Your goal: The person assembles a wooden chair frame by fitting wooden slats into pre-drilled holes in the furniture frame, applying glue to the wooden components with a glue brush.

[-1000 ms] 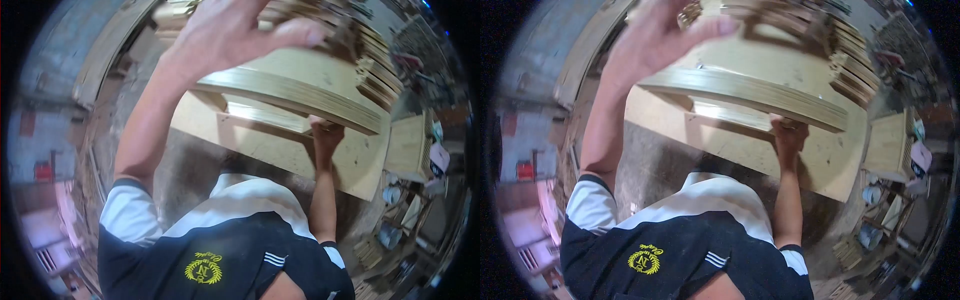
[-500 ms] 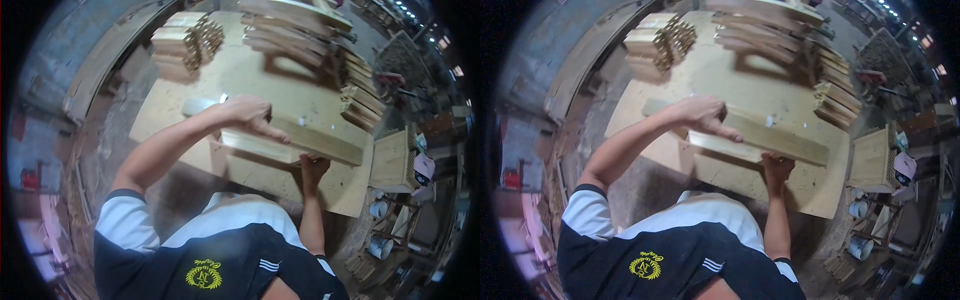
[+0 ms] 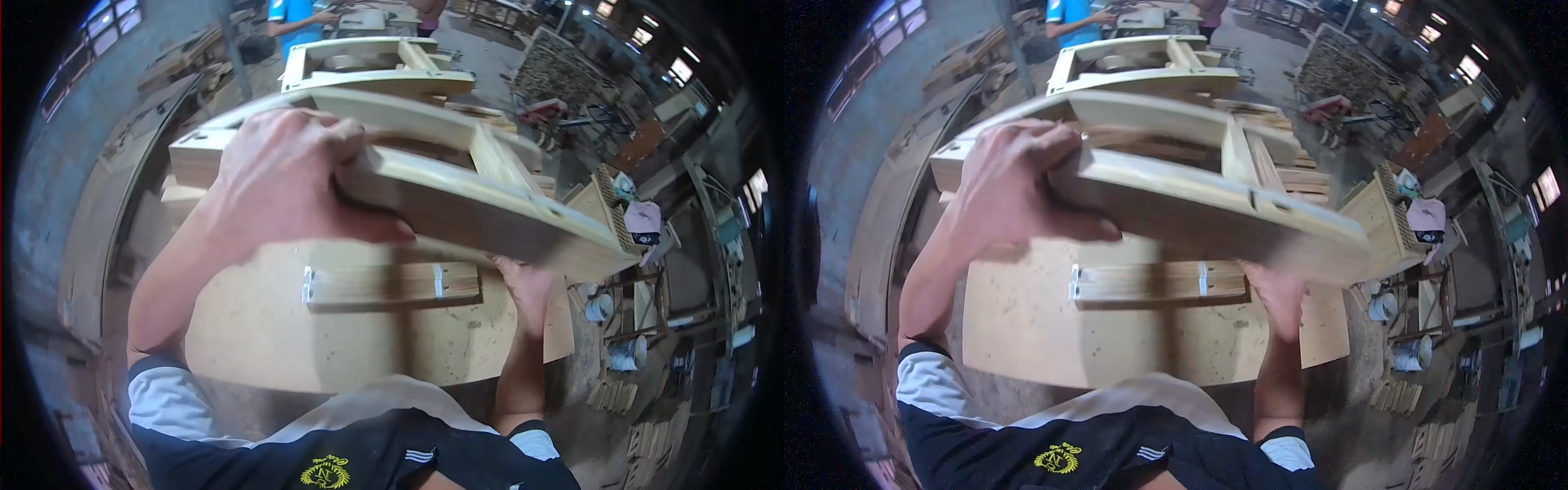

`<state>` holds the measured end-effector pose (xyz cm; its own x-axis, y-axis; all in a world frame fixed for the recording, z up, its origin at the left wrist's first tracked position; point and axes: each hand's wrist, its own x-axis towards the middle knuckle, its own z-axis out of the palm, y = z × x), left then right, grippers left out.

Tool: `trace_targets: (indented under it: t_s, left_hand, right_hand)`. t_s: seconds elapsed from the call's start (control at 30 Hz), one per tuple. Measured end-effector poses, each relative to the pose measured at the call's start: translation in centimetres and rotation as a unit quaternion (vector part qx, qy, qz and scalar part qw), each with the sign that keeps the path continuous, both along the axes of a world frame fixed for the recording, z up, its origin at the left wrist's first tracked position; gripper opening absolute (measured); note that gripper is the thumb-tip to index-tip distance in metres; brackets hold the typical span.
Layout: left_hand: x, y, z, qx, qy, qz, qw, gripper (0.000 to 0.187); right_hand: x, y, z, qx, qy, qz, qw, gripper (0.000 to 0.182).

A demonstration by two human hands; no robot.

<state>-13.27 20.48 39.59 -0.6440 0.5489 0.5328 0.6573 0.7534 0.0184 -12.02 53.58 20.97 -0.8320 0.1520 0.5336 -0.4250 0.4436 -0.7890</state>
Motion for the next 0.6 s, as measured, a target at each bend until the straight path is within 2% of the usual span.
trace_targets:
  t_s: [0.03, 0.07, 0.13, 0.2, 0.27, 0.33, 0.4, 0.47, 0.53, 0.57, 0.6]
  left_hand:
    - [-2.5, -0.8, -0.7, 0.008, 0.036, 0.011, 0.999, 0.062]
    - [-5.3, -1.5, -1.5, 0.018, 0.072, 0.024, 0.997, 0.063]
    - [-11.8, -2.8, -3.1, 0.006, 0.175, 0.048, 0.983, 0.067]
    - [-19.0, -4.3, -5.2, 0.014, 0.201, 0.049, 0.978, 0.066]
    - [-26.0, -5.8, -7.7, -0.003, 0.197, 0.072, 0.978, 0.068]
    - [-31.6, -7.2, -10.4, -0.039, 0.173, 0.086, 0.98, 0.07]
    - [-35.7, -8.1, -11.6, 0.005, 0.057, 0.077, 0.995, 0.07]
    - [-37.8, -7.7, -11.5, -0.007, 0.062, 0.12, 0.991, 0.066]
    - [-39.2, -8.0, -11.8, -0.048, 0.102, 0.113, 0.987, 0.065]
    - [-38.3, -7.3, -11.0, -0.056, 0.042, 0.129, 0.989, 0.064]
    - [-38.5, -7.5, -11.9, -0.026, 0.097, 0.131, 0.986, 0.076]
  right_hand:
    - [-0.1, 0.4, -1.2, -0.016, -0.048, -0.012, 0.999, 0.046]
    - [0.0, -0.5, -0.2, 0.04, 0.009, -0.035, 0.999, 0.049]
    - [-0.5, 2.1, -7.2, -0.011, -0.14, -0.034, 0.989, 0.033]
    - [0.5, 2.9, -10.0, -0.036, -0.207, -0.004, 0.978, 0.028]
    - [0.7, 3.5, -11.5, -0.033, -0.293, -0.019, 0.955, 0.028]
    - [-0.5, 6.4, -15.7, 0.013, -0.296, -0.039, 0.954, 0.029]
    - [-2.3, 9.4, -18.0, 0.042, -0.298, -0.068, 0.951, 0.028]
    - [-4.7, 11.6, -18.5, 0.056, -0.351, -0.156, 0.922, 0.027]
    - [-7.8, 13.4, -19.1, -0.129, -0.361, -0.167, 0.908, 0.025]
    - [-9.7, 14.4, -19.5, -0.14, -0.362, -0.197, 0.9, 0.026]
    - [-11.6, 15.3, -20.1, -0.152, -0.362, -0.224, 0.892, 0.027]
